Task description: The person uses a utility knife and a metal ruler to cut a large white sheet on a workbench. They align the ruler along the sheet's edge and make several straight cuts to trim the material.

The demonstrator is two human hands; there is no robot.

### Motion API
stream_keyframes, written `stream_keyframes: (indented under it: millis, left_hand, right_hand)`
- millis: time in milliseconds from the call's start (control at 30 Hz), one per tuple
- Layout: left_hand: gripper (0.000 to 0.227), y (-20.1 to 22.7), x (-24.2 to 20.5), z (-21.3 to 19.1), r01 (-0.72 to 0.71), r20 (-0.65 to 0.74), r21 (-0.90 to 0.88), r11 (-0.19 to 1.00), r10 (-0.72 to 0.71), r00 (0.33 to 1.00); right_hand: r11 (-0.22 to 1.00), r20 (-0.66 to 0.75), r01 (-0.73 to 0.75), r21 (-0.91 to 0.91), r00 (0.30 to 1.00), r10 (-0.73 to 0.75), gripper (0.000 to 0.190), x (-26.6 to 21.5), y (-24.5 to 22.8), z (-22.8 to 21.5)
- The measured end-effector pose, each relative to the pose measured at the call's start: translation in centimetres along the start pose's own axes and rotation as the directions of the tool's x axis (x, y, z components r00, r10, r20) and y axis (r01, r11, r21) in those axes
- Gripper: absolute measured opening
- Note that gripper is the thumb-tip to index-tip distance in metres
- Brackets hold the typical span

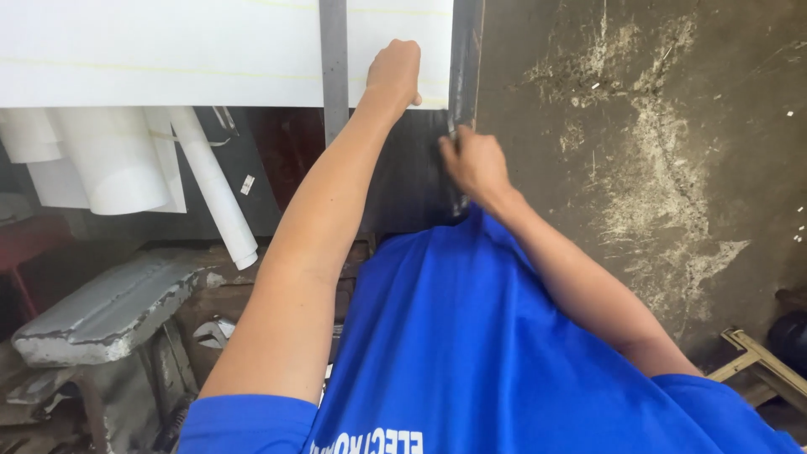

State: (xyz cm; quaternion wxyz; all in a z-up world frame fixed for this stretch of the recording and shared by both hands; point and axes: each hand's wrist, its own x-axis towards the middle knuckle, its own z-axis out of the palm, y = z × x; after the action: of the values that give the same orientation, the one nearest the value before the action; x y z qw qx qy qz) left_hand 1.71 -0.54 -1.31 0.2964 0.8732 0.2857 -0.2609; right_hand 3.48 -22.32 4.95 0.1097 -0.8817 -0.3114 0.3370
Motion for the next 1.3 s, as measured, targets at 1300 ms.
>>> stream_keyframes:
  millis: [1300]
  left_hand:
    - [0.05,-0.4,0.3,0.9,-0.002,-0.035,-0.063,0.998,0.0,0.999]
  right_hand:
    - [0.233,0.184,0.472,-0.85,0.681,-0.709,0.024,10.0,3.8,15.8]
